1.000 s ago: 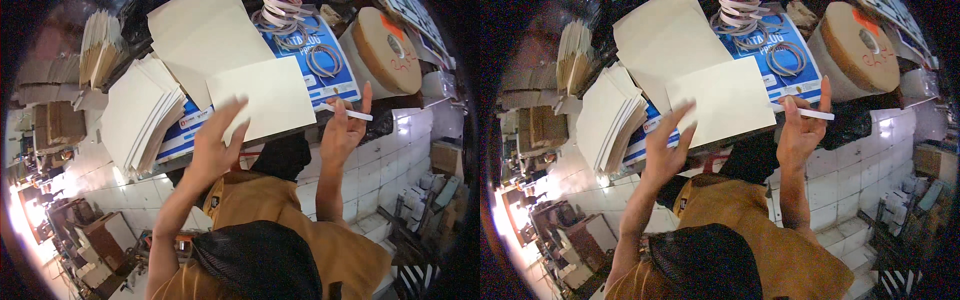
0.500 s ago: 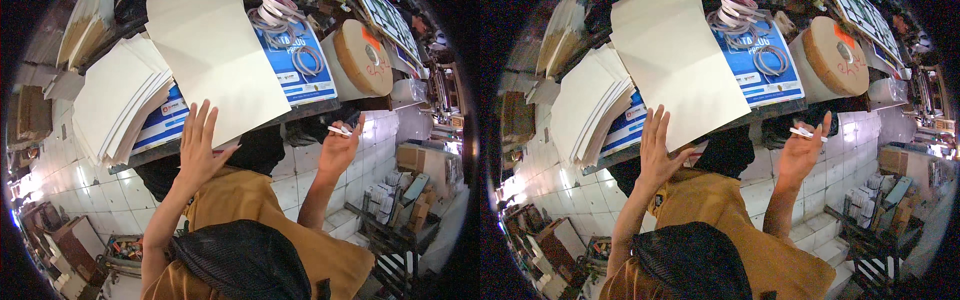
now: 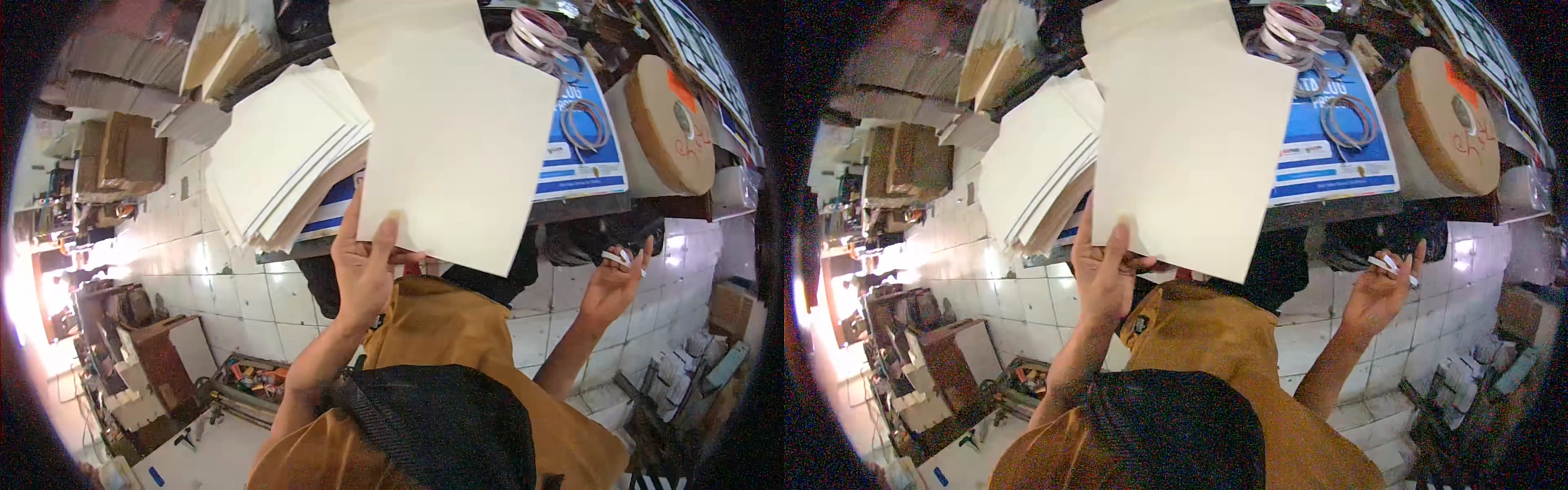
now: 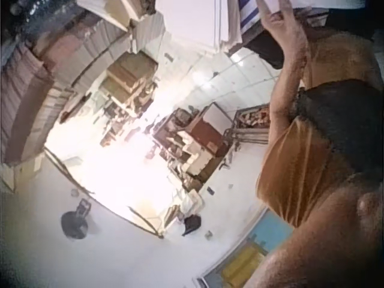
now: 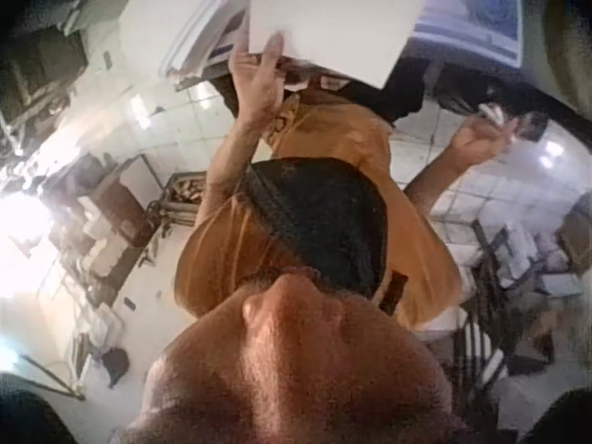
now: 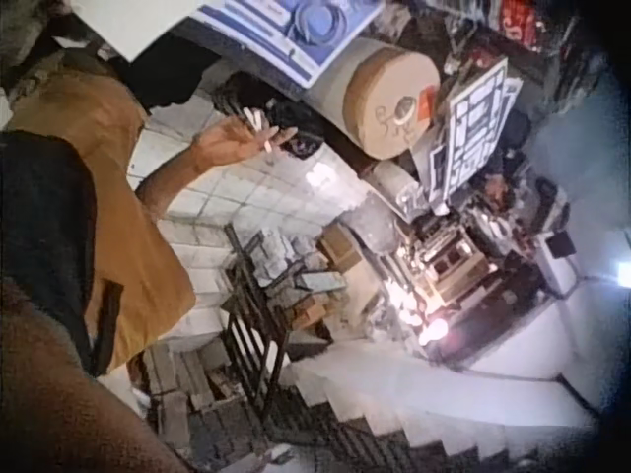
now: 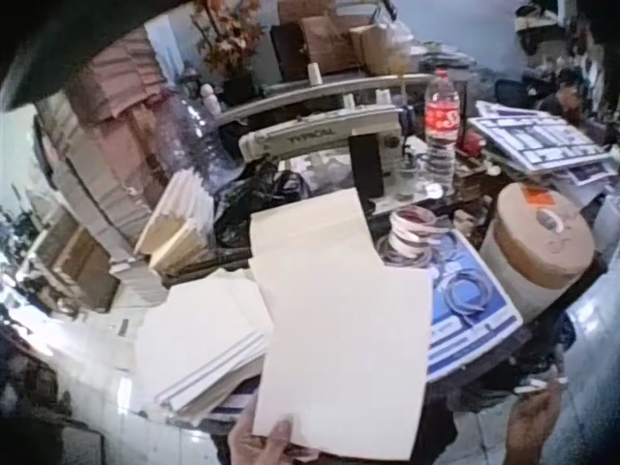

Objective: The person applies double-sided adhesive tape to the edges of folded paper sheets one by one and stacks them on the work surface.

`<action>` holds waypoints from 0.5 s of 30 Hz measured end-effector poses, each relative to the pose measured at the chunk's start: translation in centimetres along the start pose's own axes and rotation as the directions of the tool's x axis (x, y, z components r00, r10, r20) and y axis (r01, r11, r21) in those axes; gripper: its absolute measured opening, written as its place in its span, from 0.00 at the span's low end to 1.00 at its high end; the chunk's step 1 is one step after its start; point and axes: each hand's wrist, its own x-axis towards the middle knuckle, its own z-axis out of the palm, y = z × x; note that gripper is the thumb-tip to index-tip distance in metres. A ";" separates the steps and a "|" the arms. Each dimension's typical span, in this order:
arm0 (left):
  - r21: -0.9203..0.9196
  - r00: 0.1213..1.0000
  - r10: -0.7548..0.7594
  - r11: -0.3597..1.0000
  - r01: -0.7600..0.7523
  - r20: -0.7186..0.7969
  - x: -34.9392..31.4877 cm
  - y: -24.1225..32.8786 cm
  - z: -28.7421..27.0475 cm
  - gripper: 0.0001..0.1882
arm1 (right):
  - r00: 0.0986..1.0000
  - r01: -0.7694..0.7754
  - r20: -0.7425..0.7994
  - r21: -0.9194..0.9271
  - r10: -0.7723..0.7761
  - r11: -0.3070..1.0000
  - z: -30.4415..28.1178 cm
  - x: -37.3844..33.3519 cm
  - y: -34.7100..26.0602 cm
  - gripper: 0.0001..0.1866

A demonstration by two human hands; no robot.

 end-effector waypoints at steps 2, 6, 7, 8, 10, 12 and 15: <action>-0.019 1.000 -0.008 1.000 0.008 0.017 -0.1 0.4 -0.2 0.28 | 1.000 -0.020 -0.007 0.007 0.020 1.000 0.1 -0.1 0.2 0.26; -0.070 0.994 -0.104 0.992 0.106 0.042 -0.1 0.5 -0.8 0.32 | 0.999 0.006 0.037 0.005 -0.006 1.000 0.6 -0.2 0.6 0.26; -0.080 0.991 -0.127 0.988 0.130 0.036 -0.2 0.6 -0.8 0.32 | 0.998 0.019 0.053 0.004 -0.020 1.000 0.6 -0.2 0.6 0.26; -0.090 0.988 -0.150 0.984 0.152 0.032 -0.2 0.7 -0.9 0.33 | 0.998 0.021 0.056 0.008 -0.021 1.000 0.5 -0.1 0.7 0.26; -0.086 0.990 -0.137 0.986 0.140 0.036 -0.2 0.8 -1.0 0.32 | 0.997 0.023 0.070 -0.048 -0.019 0.999 0.1 0.1 0.8 0.26; -0.084 0.991 -0.127 0.988 0.130 0.040 -0.2 0.9 -1.0 0.32 | 0.999 0.020 0.043 -0.054 -0.018 0.998 0.3 -0.1 0.9 0.26; -0.097 0.993 -0.107 0.989 0.111 0.045 -0.2 1.0 -1.0 0.28 | 1.000 0.012 0.012 -0.070 -0.011 0.998 0.2 -0.2 0.9 0.25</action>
